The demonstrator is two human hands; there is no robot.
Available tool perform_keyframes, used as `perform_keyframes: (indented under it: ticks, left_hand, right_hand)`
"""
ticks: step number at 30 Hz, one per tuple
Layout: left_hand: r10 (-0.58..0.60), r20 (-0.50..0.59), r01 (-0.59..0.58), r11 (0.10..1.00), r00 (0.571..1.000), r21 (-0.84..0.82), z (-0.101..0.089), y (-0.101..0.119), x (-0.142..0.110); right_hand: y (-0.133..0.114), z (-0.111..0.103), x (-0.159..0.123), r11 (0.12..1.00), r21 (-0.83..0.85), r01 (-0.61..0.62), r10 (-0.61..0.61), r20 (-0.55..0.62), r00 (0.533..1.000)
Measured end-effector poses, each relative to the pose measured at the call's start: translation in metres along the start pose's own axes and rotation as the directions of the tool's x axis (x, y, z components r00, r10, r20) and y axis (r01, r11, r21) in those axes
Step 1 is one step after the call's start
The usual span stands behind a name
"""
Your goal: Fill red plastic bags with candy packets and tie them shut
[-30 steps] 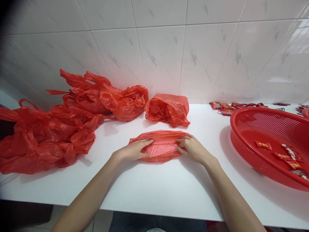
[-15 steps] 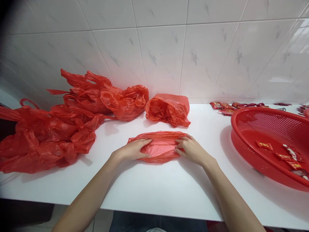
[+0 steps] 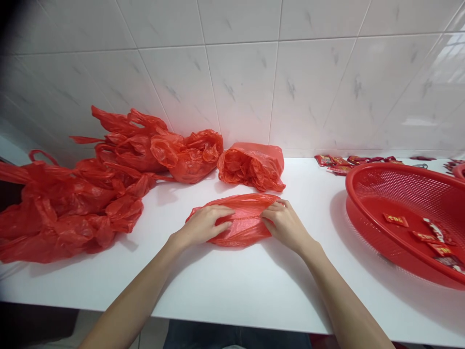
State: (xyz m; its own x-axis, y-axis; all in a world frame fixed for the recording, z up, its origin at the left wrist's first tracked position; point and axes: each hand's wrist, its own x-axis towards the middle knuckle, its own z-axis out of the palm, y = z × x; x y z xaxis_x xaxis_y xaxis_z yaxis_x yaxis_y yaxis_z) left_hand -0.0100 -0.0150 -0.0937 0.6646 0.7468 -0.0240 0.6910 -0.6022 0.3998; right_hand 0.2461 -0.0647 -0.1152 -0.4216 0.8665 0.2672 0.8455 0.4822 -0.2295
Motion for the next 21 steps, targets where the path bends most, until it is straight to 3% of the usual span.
perform_keyframes:
  ticks: [3, 9, 14, 18, 21]
  left_hand:
    - [-0.066, -0.016, 0.068, 0.994, 0.998, 0.089, 0.006, 0.004, 0.002]
    - [-0.129, 0.065, 0.12, 0.984, 0.989, 0.129, 0.014, 0.001, 0.003]
    - [-0.241, 0.158, 0.233, 0.97, 0.958, 0.066, 0.011, -0.011, 0.0]
    - [-0.222, 0.2, 0.222, 0.975, 0.954, 0.022, 0.011, -0.017, -0.002]
    - [-0.198, 0.226, 0.198, 0.98, 0.954, 0.02, 0.012, -0.018, -0.002]
  right_hand:
    - [-0.003, 0.009, 0.004, 0.999, -0.033, -0.006, 0.006, 0.007, 1.0]
    - [-0.001, 0.019, 0.008, 0.998, -0.055, -0.021, 0.025, 0.069, 0.997]
    - [0.0, 0.009, 0.002, 0.996, -0.054, -0.077, 0.083, 0.12, 0.989]
    - [-0.006, -0.001, 0.001, 0.989, -0.055, -0.135, 0.143, 0.211, 0.967]
    - [-0.011, -0.002, 0.003, 0.987, -0.06, -0.146, 0.155, 0.208, 0.966]
